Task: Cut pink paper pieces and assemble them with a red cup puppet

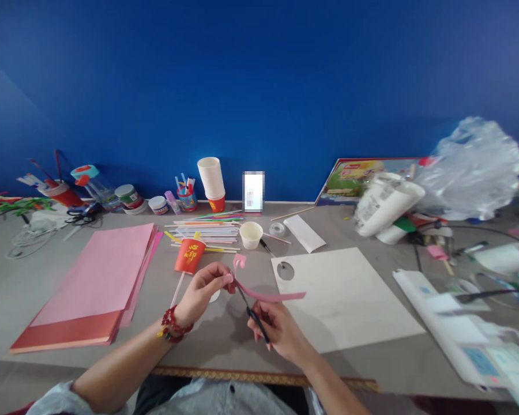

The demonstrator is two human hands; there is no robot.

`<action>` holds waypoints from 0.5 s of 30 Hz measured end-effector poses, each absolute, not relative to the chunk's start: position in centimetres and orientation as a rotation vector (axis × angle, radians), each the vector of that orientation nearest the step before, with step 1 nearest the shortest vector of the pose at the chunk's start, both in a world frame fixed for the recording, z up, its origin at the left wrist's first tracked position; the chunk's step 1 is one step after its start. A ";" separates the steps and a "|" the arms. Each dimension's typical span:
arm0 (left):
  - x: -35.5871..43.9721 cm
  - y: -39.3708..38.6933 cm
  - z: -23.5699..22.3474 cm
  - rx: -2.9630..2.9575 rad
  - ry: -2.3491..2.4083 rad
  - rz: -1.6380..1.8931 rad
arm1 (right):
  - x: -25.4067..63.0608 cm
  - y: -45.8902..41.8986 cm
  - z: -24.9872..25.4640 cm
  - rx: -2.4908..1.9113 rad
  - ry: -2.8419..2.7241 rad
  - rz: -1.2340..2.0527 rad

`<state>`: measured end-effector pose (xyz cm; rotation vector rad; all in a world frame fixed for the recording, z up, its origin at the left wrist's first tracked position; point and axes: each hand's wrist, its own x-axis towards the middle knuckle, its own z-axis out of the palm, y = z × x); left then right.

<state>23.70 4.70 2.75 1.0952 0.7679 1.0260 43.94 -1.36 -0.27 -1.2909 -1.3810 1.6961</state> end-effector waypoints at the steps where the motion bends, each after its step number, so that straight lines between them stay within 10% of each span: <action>1: 23.7 4.7 2.7 1.090 0.767 1.025 | 43.9 -1.3 -0.2 -1.301 -1.378 1.699; 15: 23.4 5.6 2.6 1.064 0.738 0.893 | 44.7 -0.4 0.3 -1.146 -1.409 1.828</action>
